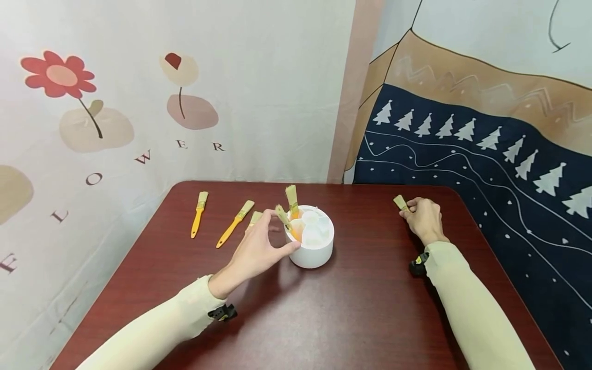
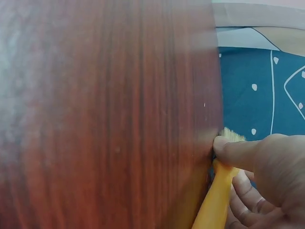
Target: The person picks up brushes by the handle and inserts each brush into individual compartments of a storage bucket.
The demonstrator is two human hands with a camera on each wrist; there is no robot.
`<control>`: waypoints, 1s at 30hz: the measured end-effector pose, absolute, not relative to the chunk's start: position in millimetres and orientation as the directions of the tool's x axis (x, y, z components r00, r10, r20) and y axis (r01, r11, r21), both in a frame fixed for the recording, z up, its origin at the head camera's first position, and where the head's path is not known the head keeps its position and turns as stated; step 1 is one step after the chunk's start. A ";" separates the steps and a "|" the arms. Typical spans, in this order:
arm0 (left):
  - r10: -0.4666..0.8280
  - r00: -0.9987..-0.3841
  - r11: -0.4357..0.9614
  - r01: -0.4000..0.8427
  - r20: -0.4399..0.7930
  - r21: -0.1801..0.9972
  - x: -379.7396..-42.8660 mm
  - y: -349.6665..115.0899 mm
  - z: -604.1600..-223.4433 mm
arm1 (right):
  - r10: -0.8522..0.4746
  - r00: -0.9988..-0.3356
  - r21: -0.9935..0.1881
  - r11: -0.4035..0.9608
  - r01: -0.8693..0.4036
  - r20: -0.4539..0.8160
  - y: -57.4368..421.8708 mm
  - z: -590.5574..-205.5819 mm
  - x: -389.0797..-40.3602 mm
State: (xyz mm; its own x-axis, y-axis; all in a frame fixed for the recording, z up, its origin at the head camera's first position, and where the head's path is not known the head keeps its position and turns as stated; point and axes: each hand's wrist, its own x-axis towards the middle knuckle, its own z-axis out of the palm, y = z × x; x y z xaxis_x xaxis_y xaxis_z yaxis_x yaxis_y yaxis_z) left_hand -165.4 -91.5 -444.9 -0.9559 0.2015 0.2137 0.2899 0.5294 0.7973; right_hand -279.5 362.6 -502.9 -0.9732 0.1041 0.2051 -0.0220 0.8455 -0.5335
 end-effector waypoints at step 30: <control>0.222 -0.963 0.539 0.252 0.153 0.803 -169.7 -97.8 -442.1 | 0.038 -0.968 -0.510 0.855 -0.096 0.247 352.9 -495.7 -262.2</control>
State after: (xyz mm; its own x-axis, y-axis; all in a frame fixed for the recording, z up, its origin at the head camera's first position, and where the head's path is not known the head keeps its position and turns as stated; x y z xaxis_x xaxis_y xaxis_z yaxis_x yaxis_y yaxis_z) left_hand -169.7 -97.8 -442.1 -0.9629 0.2225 0.1530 0.2522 0.5393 0.8035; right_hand -262.2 352.9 -495.7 -0.9684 0.0380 0.2466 -0.0962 0.8549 -0.5097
